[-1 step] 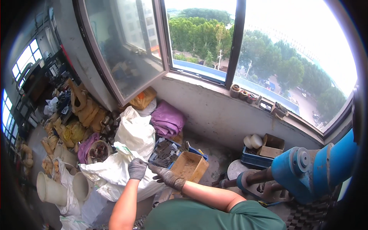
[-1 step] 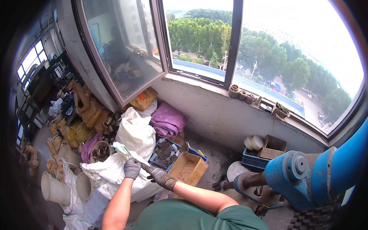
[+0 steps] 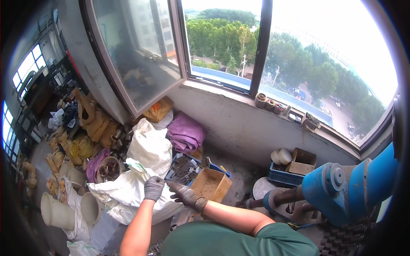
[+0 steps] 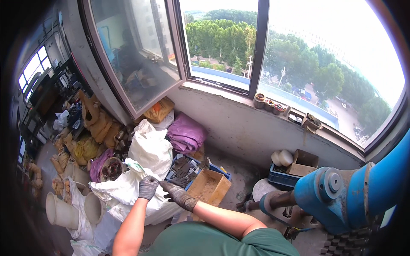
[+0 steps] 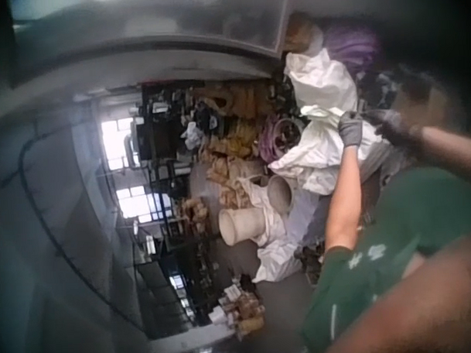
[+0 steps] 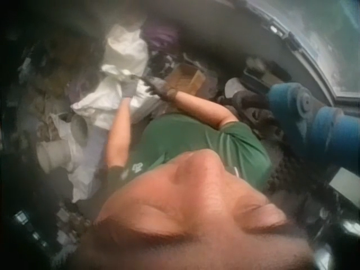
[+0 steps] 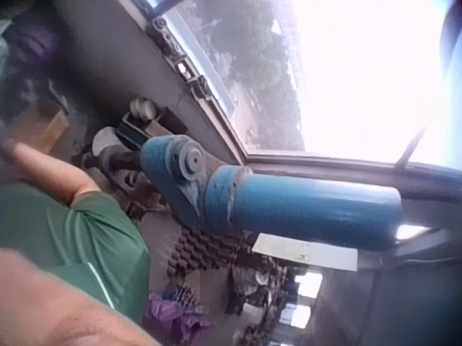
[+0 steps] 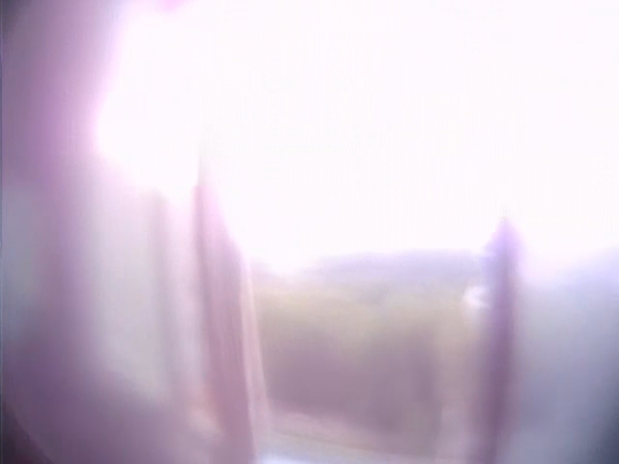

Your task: The person picks up metal pipes from the floor and places them into a purple bag.

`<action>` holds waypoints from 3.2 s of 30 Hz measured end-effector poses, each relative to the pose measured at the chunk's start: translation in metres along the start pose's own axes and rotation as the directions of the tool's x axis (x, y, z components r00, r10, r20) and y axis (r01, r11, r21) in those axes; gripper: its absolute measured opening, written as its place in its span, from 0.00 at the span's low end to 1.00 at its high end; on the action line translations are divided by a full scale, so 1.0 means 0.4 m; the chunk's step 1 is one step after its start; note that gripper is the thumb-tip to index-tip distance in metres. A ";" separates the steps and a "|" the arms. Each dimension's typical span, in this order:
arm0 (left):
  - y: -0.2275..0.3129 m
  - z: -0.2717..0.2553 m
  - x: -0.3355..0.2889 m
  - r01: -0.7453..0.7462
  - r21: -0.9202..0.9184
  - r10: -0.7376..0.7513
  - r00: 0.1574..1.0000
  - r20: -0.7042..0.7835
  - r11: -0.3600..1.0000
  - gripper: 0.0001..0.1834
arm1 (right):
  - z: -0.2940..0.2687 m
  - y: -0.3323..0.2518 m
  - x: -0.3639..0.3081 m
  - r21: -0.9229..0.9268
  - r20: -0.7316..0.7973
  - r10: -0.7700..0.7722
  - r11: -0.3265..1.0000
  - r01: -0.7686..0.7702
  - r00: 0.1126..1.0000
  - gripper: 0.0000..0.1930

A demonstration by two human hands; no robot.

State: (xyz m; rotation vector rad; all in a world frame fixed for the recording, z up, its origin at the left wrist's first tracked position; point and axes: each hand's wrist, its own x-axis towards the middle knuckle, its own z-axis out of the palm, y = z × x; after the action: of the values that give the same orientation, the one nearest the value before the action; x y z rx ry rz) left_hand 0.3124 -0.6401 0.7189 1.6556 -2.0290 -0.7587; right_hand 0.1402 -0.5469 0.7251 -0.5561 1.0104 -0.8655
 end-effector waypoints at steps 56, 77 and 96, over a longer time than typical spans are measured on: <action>0.024 0.132 -0.070 0.138 -0.345 -0.003 0.931 0.364 0.928 0.09 | -0.065 -0.032 -0.047 -0.186 -0.112 -0.237 0.959 0.214 0.965 0.32; 0.110 0.063 -0.119 -0.285 -0.040 0.282 0.897 0.340 0.958 0.07 | -0.091 -0.010 -0.024 0.119 -0.048 -0.093 0.988 0.098 0.995 0.26; -0.271 -0.262 -0.046 -0.024 -0.302 0.025 1.000 0.000 0.953 0.08 | -0.269 -0.200 -0.257 0.356 0.254 -0.306 0.911 0.206 0.918 0.23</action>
State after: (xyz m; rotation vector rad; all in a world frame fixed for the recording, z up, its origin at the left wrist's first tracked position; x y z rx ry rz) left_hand 0.4632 -0.6537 0.7302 1.4527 -1.8238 -1.0077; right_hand -0.0117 -0.5078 0.7880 -0.5289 0.5015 -1.1183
